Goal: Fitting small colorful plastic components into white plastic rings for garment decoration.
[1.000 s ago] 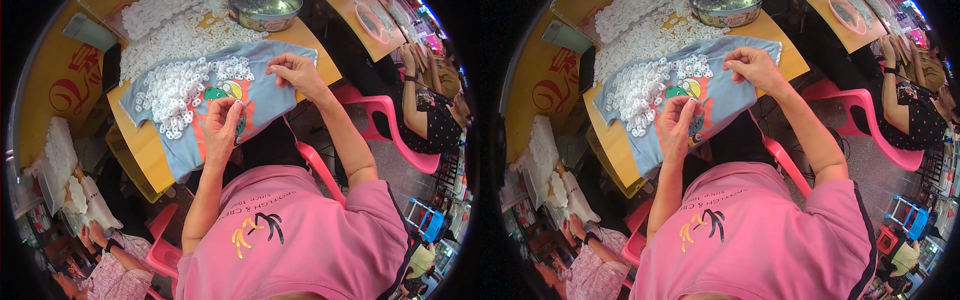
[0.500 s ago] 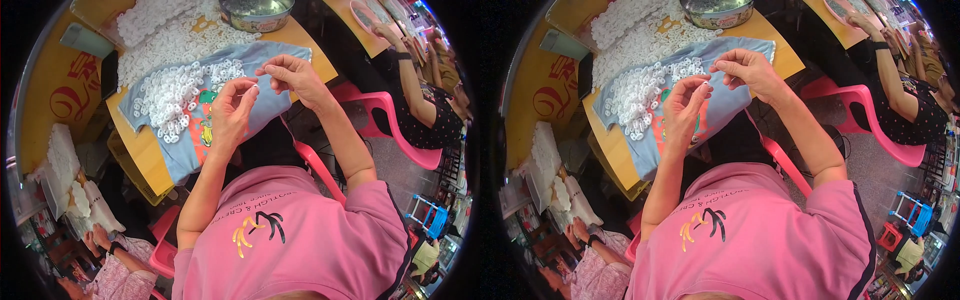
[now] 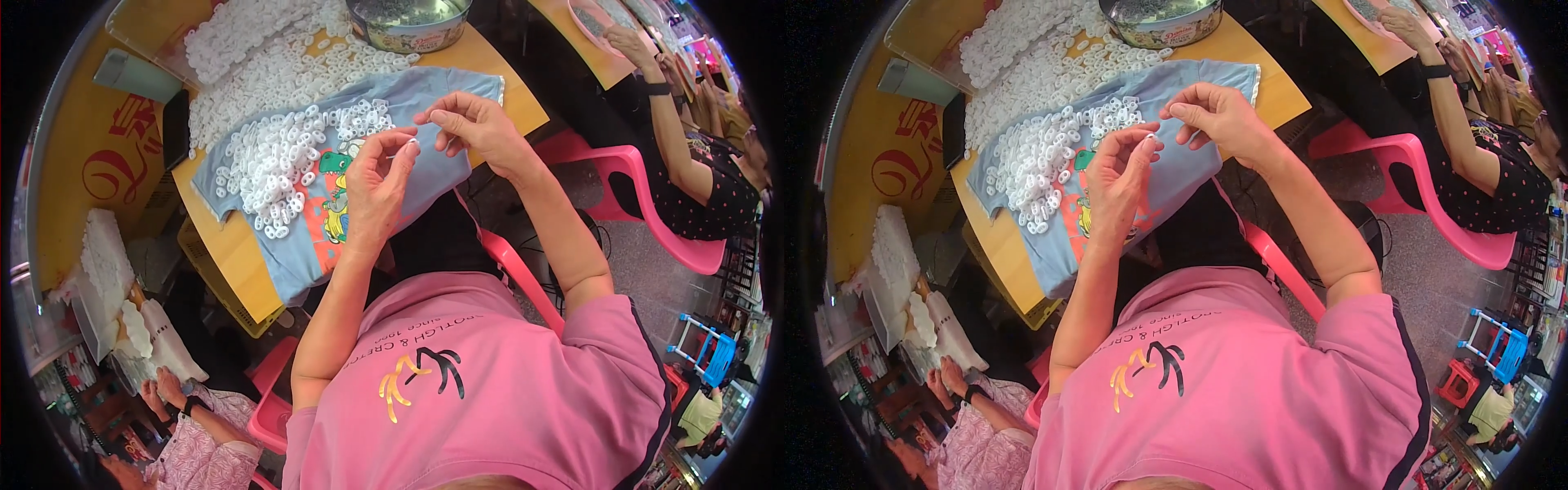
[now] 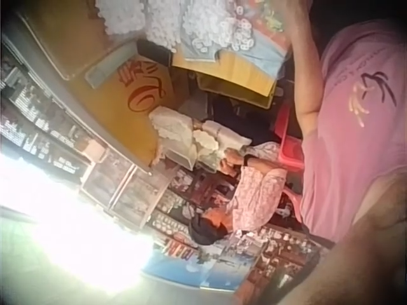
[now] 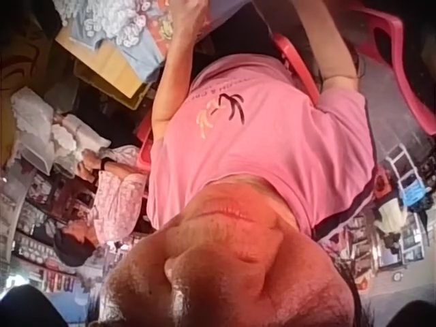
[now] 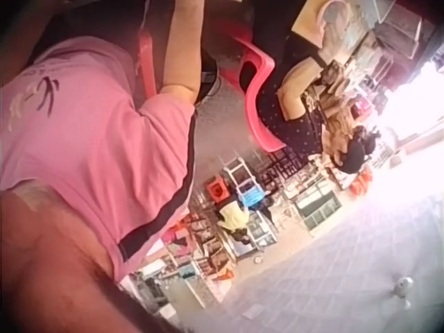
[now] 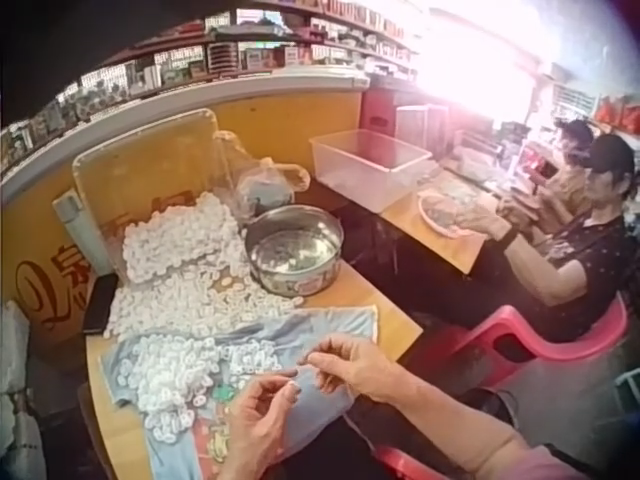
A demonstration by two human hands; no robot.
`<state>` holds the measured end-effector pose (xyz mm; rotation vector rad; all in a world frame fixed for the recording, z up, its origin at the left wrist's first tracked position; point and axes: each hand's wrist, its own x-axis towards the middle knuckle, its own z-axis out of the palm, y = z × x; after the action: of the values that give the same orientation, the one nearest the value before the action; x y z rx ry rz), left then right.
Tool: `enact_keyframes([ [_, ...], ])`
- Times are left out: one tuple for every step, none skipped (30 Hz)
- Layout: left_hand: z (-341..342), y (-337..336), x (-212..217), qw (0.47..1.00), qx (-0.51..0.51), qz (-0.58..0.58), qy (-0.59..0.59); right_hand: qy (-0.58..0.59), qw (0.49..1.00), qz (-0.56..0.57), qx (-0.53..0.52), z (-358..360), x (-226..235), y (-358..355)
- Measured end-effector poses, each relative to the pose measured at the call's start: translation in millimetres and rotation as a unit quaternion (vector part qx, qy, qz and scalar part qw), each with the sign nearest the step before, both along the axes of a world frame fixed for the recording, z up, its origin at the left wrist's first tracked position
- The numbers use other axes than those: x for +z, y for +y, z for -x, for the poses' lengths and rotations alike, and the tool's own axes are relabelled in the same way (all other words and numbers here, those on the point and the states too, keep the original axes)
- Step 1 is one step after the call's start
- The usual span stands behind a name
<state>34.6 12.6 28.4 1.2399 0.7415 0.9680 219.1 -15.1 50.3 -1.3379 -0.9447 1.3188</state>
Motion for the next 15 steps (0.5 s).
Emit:
enact_keyframes([
  [1.6,-1.3,0.2,1.0,0.005,0.013,-0.009,-0.049,0.999,0.004,0.006,0.1,0.2,0.0],
  [4.9,-1.8,1.6,1.0,0.005,0.014,-0.008,-0.049,0.999,0.004,0.006,-0.4,0.2,-0.8],
  [9.7,-1.3,4.2,0.998,-0.014,0.056,-0.014,-0.074,0.997,-0.009,0.007,-1.2,0.0,-1.8],
  [12.9,-1.2,6.7,0.994,-0.032,0.098,-0.019,-0.099,0.995,-0.024,0.008,-1.0,0.0,-2.0],
  [14.0,-1.6,8.2,0.994,-0.029,0.099,-0.02,-0.099,0.995,-0.023,0.012,1.4,1.8,-2.3],
  [15.3,-2.1,9.7,0.992,-0.022,0.119,-0.042,-0.09,0.994,-0.059,0.006,5.6,5.4,-4.0],
  [16.8,-2.6,11.2,0.988,-0.015,0.138,-0.064,-0.081,0.992,-0.095,0.002,10.1,8.6,-5.5],
  [18.4,-3.3,13.4,0.988,-0.01,0.139,-0.064,-0.08,0.992,-0.094,0.007,14.6,11.0,-6.5],
  [20.3,-4.0,15.7,0.986,-0.006,0.149,-0.081,-0.081,0.991,-0.105,0.024,19.5,13.1,-7.4],
  [22.5,-4.7,18.0,0.982,-0.003,0.158,-0.098,-0.082,0.989,-0.117,0.041,24.6,14.9,-7.6],
  [25.0,-5.5,20.7,0.982,0.003,0.159,-0.099,-0.081,0.989,-0.116,0.046,30.2,16.3,-7.1],
  [27.7,-6.3,23.5,0.984,0.002,0.147,-0.103,-0.061,0.988,-0.137,0.047,36.2,17.6,-6.1],
  [30.3,-7.0,25.5,0.985,0.001,0.135,-0.108,-0.041,0.986,-0.157,0.047,41.5,18.8,-5.4],
  [33.1,-7.7,26.7,0.985,0.008,0.136,-0.108,-0.04,0.985,-0.156,0.053,46.6,20.4,-4.7],
  [35.5,-8.6,27.6,0.986,0.006,0.125,-0.113,-0.03,0.985,-0.158,0.056,51.4,22.2,-4.1],
])
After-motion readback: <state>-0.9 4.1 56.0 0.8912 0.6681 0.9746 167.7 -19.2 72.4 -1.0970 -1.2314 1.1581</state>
